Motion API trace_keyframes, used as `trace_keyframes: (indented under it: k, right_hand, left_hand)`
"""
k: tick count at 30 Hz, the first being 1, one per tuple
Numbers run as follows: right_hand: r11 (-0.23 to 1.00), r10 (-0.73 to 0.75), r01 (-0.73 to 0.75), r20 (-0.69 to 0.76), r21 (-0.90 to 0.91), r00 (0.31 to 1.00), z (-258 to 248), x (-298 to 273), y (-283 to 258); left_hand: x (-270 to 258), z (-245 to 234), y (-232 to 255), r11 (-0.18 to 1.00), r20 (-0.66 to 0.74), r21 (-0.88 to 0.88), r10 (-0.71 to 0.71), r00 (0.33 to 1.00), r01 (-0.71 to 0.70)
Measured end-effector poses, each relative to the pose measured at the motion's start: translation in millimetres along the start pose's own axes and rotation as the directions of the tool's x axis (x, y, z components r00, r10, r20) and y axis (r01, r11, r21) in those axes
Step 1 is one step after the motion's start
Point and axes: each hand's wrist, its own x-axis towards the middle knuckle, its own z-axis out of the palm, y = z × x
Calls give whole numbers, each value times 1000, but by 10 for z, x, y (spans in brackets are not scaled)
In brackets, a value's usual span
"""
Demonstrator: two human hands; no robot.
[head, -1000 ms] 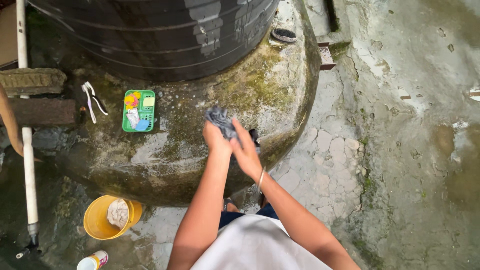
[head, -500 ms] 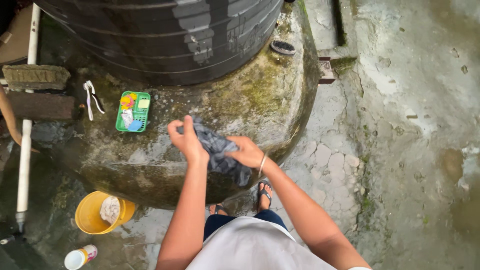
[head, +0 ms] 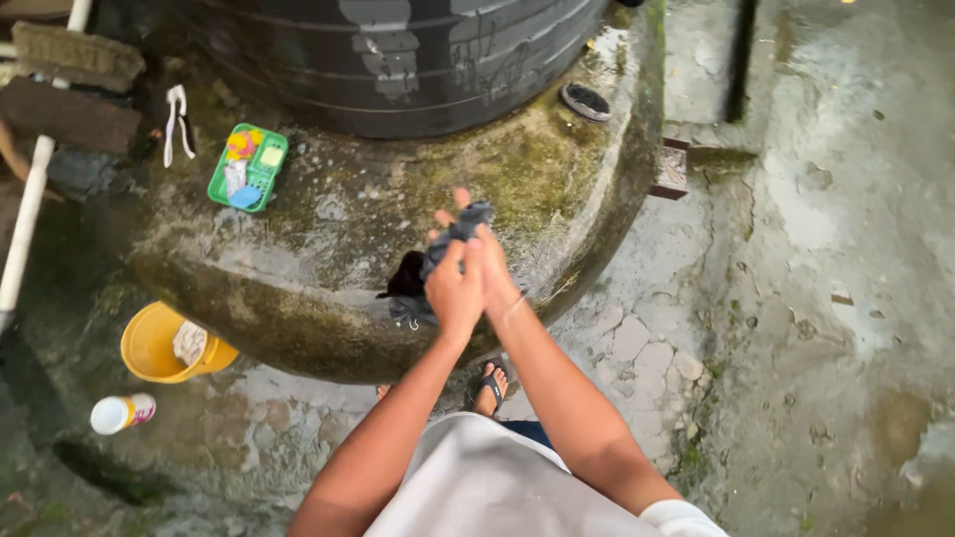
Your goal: The person washes clothes by hand, wringing out a white cloth, applying soap to a dark garment, scrubbing it against a concrete surface, and rinsing and squeezing the clothes in a bucket of water.
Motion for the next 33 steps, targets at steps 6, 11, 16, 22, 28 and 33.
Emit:
trace_keyframes:
  k: [6,11,16,22,28,33]
  right_hand:
    - [799,143,-143,-47,-584,989,206,-424,283]
    - [891,295,-243,82,-383,952,100,-178,25]
    - [751,258,-239,-59,-616,964,163,-427,224]
    - [865,253,-308,-186,-395,949,444,-74,-64]
    - [84,271,231,245,-969,931,993,-214,-469]
    - [265,-115,427,412,-864,904,1223,-225,-254]
  left_hand:
    - [610,-185,-160,886,-287,-277,-445,848,372]
    - [217,-255,95,996,-270,57,82,959,-69]
    - [509,-437,-102,971,-376,-31,-231,897,237]
    - [392,-492,-108,994,-88,71,91,992,-85]
    - [859,-1029,-691,995,-365,70,-40,930,71]
    - [810,-1201,-772,831,-323,-552,-281,904,61]
